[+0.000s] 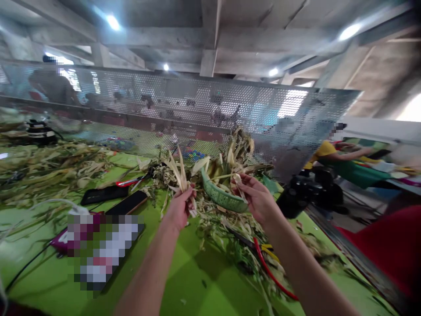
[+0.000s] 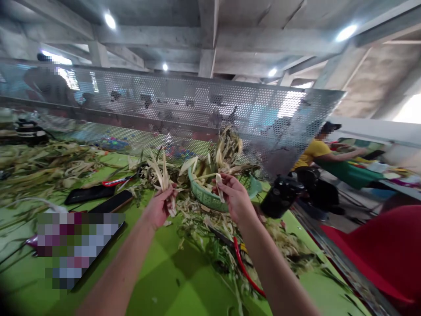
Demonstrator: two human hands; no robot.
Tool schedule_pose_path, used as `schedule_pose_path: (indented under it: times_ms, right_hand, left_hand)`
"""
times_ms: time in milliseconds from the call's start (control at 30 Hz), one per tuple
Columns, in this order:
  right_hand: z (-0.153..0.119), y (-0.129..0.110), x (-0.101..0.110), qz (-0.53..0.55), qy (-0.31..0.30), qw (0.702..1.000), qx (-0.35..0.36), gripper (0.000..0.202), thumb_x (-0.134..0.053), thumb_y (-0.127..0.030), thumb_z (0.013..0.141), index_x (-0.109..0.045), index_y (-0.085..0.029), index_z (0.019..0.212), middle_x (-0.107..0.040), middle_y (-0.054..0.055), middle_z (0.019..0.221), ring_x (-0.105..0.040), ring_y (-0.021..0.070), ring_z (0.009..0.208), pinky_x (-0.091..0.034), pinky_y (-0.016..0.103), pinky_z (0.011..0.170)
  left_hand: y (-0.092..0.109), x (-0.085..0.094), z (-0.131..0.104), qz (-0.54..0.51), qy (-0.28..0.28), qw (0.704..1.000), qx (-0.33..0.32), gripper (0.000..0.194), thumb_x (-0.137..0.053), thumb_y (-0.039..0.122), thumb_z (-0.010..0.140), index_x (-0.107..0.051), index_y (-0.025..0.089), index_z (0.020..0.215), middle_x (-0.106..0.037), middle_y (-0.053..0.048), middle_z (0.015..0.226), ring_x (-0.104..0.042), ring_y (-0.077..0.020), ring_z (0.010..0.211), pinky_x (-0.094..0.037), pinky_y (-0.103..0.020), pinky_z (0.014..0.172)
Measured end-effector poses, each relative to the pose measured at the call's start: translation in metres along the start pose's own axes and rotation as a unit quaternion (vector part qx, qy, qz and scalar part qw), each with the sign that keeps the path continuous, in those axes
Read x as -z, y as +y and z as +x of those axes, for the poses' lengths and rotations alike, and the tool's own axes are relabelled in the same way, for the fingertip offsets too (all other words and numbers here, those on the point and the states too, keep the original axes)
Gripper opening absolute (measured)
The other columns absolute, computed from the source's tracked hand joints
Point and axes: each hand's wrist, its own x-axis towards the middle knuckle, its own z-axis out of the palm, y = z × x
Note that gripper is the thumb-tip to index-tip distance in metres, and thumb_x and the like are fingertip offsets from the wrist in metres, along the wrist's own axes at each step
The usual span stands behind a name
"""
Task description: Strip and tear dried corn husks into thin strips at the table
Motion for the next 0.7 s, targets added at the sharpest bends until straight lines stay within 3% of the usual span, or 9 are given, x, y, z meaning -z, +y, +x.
schedule_pose_path:
  times_ms: [267,567,700]
  right_hand:
    - [0.002,0.006,-0.001,-0.067,-0.003,0.998,0.008,0.048,-0.085,-0.027,0.055,-0.064,-0.02,0.098,-0.069,0.0,0.088,-0.063,0.0109,0.067,-0.051,0.022,0.064]
    - [0.0,0.011,-0.005,-0.063,-0.027,0.998,-0.003,0.047,-0.085,-0.027,0.055,-0.066,-0.021,0.098,-0.066,-0.002,0.082,-0.064,0.0116,0.065,-0.053,0.023,0.063]
    - [-0.001,0.011,-0.007,-0.067,-0.028,0.997,-0.007,0.046,-0.084,-0.026,0.055,-0.067,-0.021,0.098,-0.064,-0.002,0.079,-0.063,0.0124,0.065,-0.054,0.024,0.061]
  left_hand:
    - [0.0,0.0,0.002,0.014,0.007,1.0,0.007,0.024,-0.074,0.022,0.066,-0.064,0.012,0.087,-0.061,-0.001,0.064,-0.041,-0.0037,0.041,-0.03,-0.017,0.04]
    - [0.002,-0.003,-0.003,0.049,-0.034,0.998,0.029,0.022,-0.066,0.017,0.073,-0.065,0.012,0.095,-0.061,-0.004,0.06,-0.056,-0.0107,0.052,-0.042,-0.019,0.047]
    - [0.006,-0.006,-0.006,0.028,-0.069,0.995,0.067,0.031,-0.064,0.014,0.074,-0.064,0.012,0.105,-0.07,-0.013,0.082,-0.068,-0.0197,0.075,-0.053,-0.027,0.062]
